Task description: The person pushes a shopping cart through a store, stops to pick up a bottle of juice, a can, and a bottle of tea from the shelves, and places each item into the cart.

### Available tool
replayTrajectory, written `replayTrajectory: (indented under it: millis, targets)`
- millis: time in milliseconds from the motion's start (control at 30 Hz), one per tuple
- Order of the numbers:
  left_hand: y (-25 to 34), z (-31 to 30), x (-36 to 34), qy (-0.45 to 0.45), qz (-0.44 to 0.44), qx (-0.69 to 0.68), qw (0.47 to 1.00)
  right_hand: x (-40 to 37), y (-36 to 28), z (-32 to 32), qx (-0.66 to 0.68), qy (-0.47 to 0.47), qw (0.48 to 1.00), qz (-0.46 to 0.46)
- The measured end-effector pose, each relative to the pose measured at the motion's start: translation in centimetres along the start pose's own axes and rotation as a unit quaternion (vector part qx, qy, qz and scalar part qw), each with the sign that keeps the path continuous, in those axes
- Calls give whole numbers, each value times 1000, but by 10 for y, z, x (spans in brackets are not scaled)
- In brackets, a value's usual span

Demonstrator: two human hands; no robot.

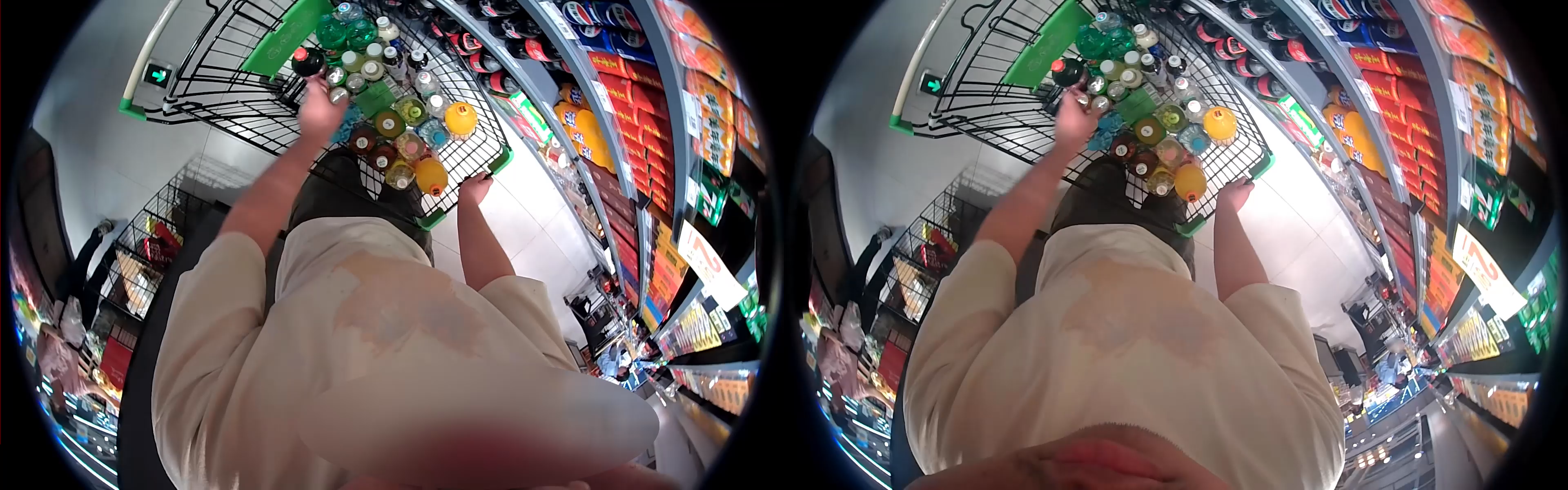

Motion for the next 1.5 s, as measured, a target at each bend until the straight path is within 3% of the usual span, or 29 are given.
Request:
replayTrajectory:
  millis: [33,100,167,233,333,433,467,533,767,833,933,967,1100,1233,1267,1300,1333,1400,1500]
  targets:
    - [5,-18,32,64,36,-15,997,9,14,5,-14,-42,999,28]
    - [13,-46,88,80,2,125,989,31,42,17,13,-107,994,25]
    - [10,-52,127,20,28,205,978,4,-13,-18,14,-230,962,148]
    - [-13,-33,171,-192,23,292,937,-5,-21,-33,14,-289,942,169]
    - [2,-37,157,-188,32,426,885,-22,-35,-63,0,-290,948,132]
    - [-63,2,179,-204,43,393,896,-27,2,-64,-43,-265,963,26]
    - [-60,2,172,-213,63,383,897,-25,24,-60,-53,-250,967,-12]
    - [-56,-10,144,-225,102,366,897,-58,0,-85,-61,-225,971,-53]
    - [-47,-83,77,-118,175,233,949,-117,-65,-130,-33,-144,972,-181]
    - [-20,-114,47,-84,209,196,954,-129,-96,-140,-11,-154,958,-241]
    - [48,-164,-21,-47,216,206,953,-140,-120,-124,93,-271,936,-207]
    - [65,-172,-42,-35,243,198,949,-149,-130,-115,208,-360,898,-147]
    - [127,-190,-122,-19,326,147,934,-198,-202,-119,248,-554,791,79]
    - [188,-173,-188,-176,268,191,928,-252,-273,-135,276,-695,615,250]
    - [211,-171,-207,-220,289,183,914,-261,-284,-141,284,-714,576,279]
    - [227,-167,-223,-263,310,175,897,-267,-292,-147,305,-716,553,298]
    - [228,-154,-233,-250,350,167,887,-270,-294,-150,326,-715,530,317]
    - [225,-118,-252,-227,431,148,861,-246,-239,-112,359,-712,558,232]
    - [257,-115,-264,-315,508,166,784,-244,-240,-136,413,-694,545,223]
Point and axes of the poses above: each hand's wrist, its own x-axis towards the middle knuckle, its own z-axis out of the palm, y = z × x, the point moved 5 cm from there along x, towards the middle knuckle, and after that the axes turned 2 degrees about z, right-handed, at the moved point
